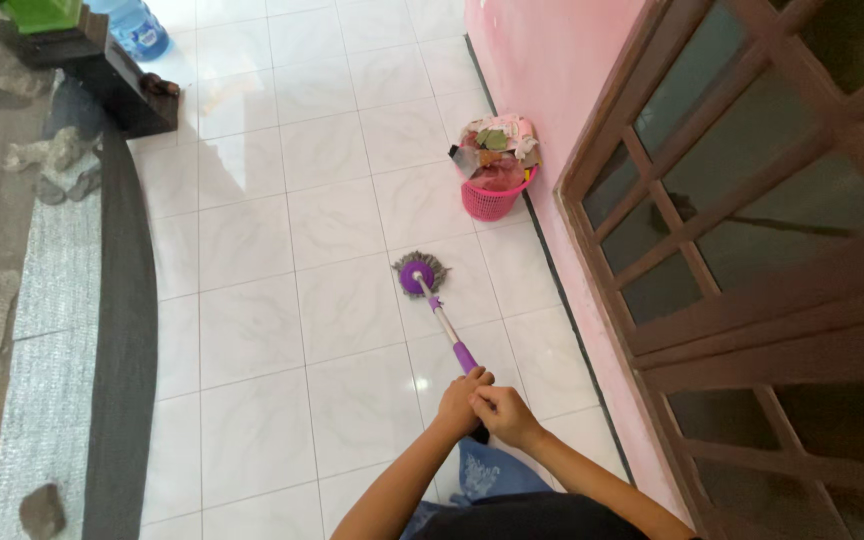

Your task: The person mops a tiled floor around several household items including a bucket, a broom, and a tripod.

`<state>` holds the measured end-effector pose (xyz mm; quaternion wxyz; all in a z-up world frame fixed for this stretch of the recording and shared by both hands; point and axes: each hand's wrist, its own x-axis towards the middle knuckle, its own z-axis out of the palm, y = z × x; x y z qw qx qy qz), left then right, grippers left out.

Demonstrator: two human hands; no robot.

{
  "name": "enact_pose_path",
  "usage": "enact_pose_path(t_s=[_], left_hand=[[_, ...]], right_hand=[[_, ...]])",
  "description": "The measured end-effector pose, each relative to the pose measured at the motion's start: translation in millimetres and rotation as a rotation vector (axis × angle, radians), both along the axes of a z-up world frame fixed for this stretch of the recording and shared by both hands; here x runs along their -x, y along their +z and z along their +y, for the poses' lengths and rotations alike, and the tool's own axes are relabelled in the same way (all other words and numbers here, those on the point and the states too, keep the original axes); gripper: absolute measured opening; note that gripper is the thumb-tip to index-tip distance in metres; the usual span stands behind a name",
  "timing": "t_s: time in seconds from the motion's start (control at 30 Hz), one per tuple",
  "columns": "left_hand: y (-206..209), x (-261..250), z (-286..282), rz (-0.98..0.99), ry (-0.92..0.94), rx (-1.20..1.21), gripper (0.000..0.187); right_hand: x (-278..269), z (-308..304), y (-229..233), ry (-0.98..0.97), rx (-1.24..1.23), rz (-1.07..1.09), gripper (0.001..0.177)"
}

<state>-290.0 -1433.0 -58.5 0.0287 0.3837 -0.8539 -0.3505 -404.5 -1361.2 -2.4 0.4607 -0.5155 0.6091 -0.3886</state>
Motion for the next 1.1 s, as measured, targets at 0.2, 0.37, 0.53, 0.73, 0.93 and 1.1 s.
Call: enact_pose_path(t_s=[0.2, 0.37, 0.53, 0.73, 0.93, 1.1], left_hand=[[39, 12, -33, 0.109, -0.095, 0.008, 0.023], [19, 24, -67, 0.074, -0.05, -0.038, 0.017], [-20, 28, -108, -0.003, -0.087, 0.03, 0.023], [25, 32, -135, 0.106, -0.134, 0.094, 0.019], [31, 43, -169, 0.087, -0.181, 0.056, 0.017], [-21, 53, -236, 0.053, -0.214, 0.085, 0.019]], right_hand=[[26, -38, 55, 0.042, -0.069, -0.056, 0.031], [35, -64, 23, 0.009, 0.056, -0.016, 0.028], [28, -97, -24, 0.002, 0.047, 0.12, 0.033], [45, -127, 38, -0.014, -0.121, -0.098, 0.033], [60, -160, 55, 0.076, -0.023, -0.109, 0.029], [66, -219, 10, 0.11, 0.066, -0.004, 0.029]])
